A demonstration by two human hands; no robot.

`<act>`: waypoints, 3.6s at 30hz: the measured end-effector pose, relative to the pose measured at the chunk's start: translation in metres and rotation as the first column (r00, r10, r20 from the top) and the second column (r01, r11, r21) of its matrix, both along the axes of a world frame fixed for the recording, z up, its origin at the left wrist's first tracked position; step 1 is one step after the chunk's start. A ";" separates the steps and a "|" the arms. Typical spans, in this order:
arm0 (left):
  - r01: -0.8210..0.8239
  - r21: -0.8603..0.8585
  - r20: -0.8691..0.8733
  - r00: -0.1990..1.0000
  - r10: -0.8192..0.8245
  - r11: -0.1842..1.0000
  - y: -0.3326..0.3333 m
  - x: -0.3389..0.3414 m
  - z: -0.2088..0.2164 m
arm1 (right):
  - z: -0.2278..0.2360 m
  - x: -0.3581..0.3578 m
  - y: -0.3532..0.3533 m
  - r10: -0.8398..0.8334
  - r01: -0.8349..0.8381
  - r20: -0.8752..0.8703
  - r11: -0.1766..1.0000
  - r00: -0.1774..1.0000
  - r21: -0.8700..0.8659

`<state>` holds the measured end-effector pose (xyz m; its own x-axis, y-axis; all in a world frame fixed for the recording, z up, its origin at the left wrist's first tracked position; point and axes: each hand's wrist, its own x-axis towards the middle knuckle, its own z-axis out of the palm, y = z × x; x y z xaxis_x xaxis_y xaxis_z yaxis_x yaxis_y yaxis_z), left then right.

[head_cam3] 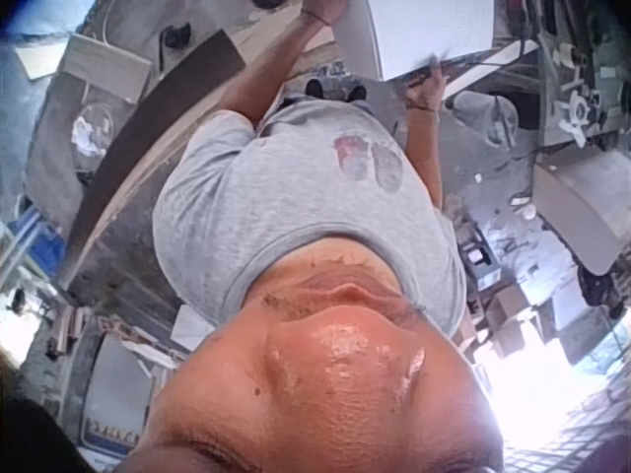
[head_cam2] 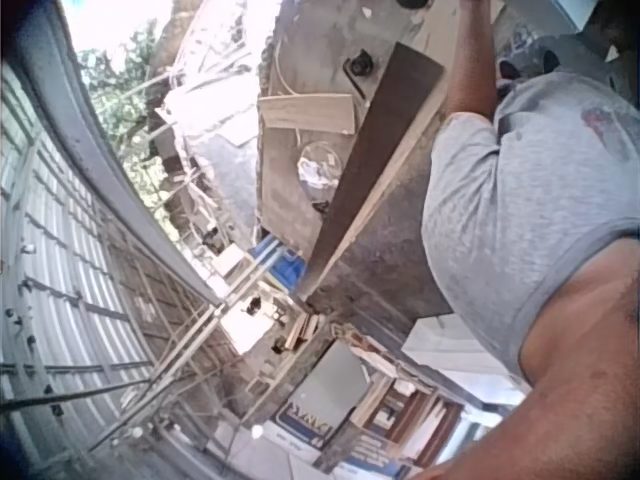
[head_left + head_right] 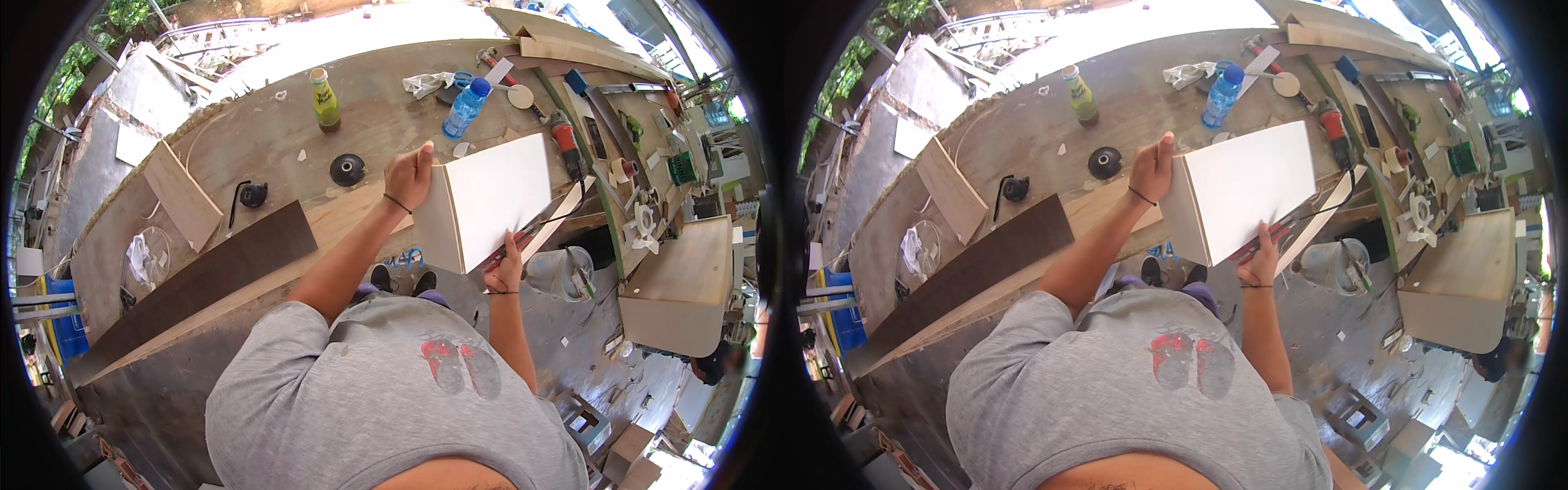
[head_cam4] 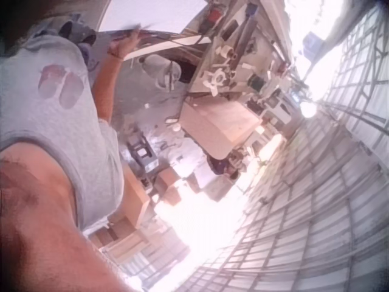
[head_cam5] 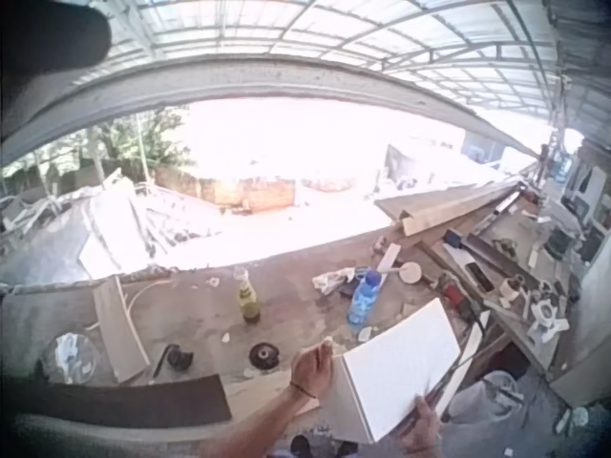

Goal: The person trims a piece of wood with a utility knife and then applies glue to a small circular wooden piece using a scraper.

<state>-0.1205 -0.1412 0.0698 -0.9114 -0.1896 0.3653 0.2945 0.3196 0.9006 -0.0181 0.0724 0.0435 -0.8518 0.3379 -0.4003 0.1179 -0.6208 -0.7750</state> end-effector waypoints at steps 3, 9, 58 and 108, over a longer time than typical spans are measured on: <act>-0.014 -0.175 0.103 0.994 0.032 0.984 -0.005 -0.004 -0.001 | -0.005 -0.001 0.027 0.066 -0.065 -0.016 0.996 0.998 0.060; 0.014 -0.511 0.421 0.876 0.236 0.860 -0.007 -0.011 -0.027 | 0.022 0.004 0.021 -0.067 0.101 -0.106 0.924 0.992 0.370; -0.873 0.252 0.794 0.433 0.426 0.417 -0.041 0.040 -0.135 | -0.137 -0.013 0.396 0.075 -0.910 0.997 -0.415 -0.006 0.025; 0.192 -0.535 0.222 0.972 -0.083 0.823 -0.079 0.042 -0.109 | -0.035 -0.042 -0.010 0.634 -0.706 0.338 0.517 0.696 0.484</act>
